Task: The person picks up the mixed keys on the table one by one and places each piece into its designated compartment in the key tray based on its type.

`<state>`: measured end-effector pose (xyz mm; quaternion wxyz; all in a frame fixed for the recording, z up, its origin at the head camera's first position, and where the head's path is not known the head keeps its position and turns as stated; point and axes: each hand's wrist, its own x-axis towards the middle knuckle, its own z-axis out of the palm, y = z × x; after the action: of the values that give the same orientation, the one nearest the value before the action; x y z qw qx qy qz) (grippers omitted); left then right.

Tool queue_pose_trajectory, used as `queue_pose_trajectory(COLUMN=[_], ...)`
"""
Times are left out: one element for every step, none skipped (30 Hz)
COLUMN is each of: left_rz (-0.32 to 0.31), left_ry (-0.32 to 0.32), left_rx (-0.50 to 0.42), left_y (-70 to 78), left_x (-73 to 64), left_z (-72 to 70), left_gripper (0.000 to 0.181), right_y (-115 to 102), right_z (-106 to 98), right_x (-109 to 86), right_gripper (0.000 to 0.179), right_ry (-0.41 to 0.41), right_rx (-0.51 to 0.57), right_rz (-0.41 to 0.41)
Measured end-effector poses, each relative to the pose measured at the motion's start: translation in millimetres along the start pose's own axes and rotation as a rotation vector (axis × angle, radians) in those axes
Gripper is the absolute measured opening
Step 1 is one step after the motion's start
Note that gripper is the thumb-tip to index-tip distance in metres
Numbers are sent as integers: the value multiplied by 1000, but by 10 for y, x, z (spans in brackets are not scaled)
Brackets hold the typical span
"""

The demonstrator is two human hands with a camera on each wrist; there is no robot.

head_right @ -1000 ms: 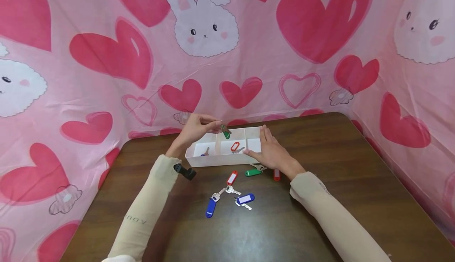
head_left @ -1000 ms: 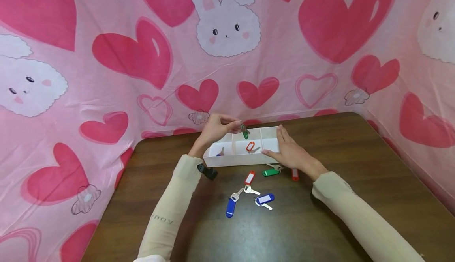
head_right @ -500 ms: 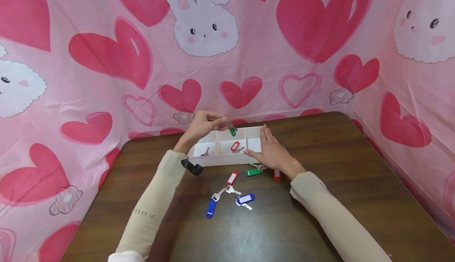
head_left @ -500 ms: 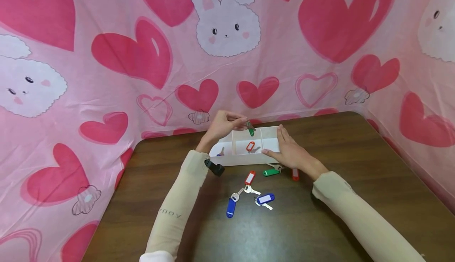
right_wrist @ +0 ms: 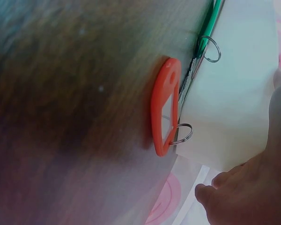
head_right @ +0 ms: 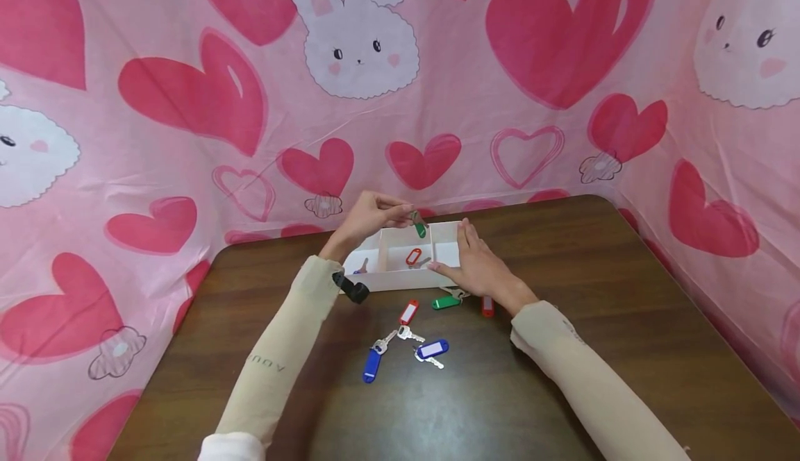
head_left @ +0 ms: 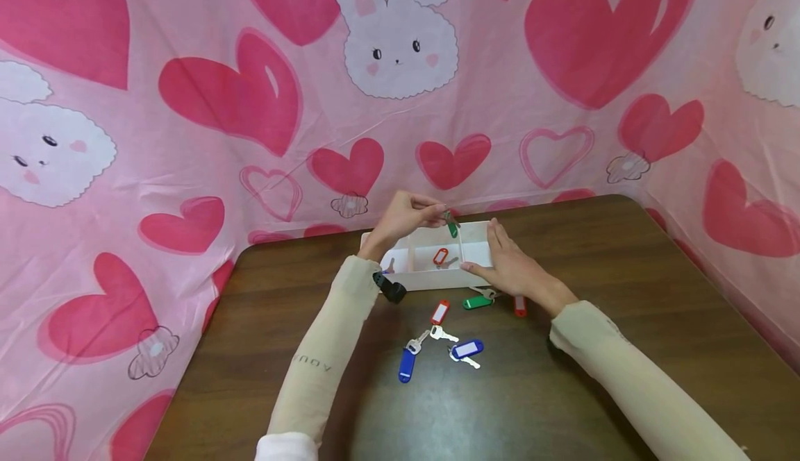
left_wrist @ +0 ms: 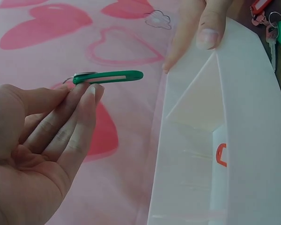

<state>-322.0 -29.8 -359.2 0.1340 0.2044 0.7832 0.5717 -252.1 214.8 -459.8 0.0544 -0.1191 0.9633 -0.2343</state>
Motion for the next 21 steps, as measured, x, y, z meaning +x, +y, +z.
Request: queue_pose_trajectory(left_rz=[-2,-5,-7,-10,-12,-13,-17,-23,-27,-35,-42,-48,-53,-57,-59,-62,-64,-65,-70,-76,-81], left_ry=[0,0,-1,-3,-6,-8,-10,-9,-9,-7,-3,0,1,3,2,1,1,0,1,2,2], left_rx=[2,3,1,-3,-7,-10,-15,-24,-37,-50,-62,-75,-87,-97,-106,-109,-108,-108,-108,-107,-111], left_y=[3,4,6,6,6,6,4,2,1,-2,-3,-6,-10,-16,-21,-26,-34,-42,-51,-56,-59], left_x=[10,20,30,40,49,57,67,78,89,100,112,126,142,159,175,193,211,229,246,261,276], left_z=[9,17,26,35,45,53,61,69,76,83,89,95,102,108,114,121,127,132,137,140,145], left_gripper=[27,26,26,25,25,25,25,25,25,24,24,24,24,24,25,25,25,25,24,24,24], right_y=[-1,-3,-6,-9,-11,-14,-14,-14,-13,-13,-13,-13,-13,-12,-10,-8,-7,-6,-5,-4,-5], right_z=[-1,-2,-2,-2,-2,-2,-2,-1,-1,-1,-1,-2,-3,-3,-4,-4,-4,-5,-5,-6,-7], right_x=[-2,-4,-4,-7,-9,-11,-11,-11,-11,-12,-11,-12,-12,-13,-14,-14,-15,-16,-16,-15,-14], right_gripper=[127,127,127,127,127,127,127,127,127,127,127,127,127,127,127,127,127,127,127,127,127], right_ry=[3,5,7,6,6,6,5,4,2,1,1,1,0,1,1,2,3,4,5,6,8], right_rx=[-2,-4,-6,-5,-3,0,4,5,8,11,13,15,16,15,17,18,19,19,20,20,20], right_rz=[-1,-2,-4,-4,-3,-4,-5,-5,-3,-1,0,0,2,2,3,3,3,3,4,3,4])
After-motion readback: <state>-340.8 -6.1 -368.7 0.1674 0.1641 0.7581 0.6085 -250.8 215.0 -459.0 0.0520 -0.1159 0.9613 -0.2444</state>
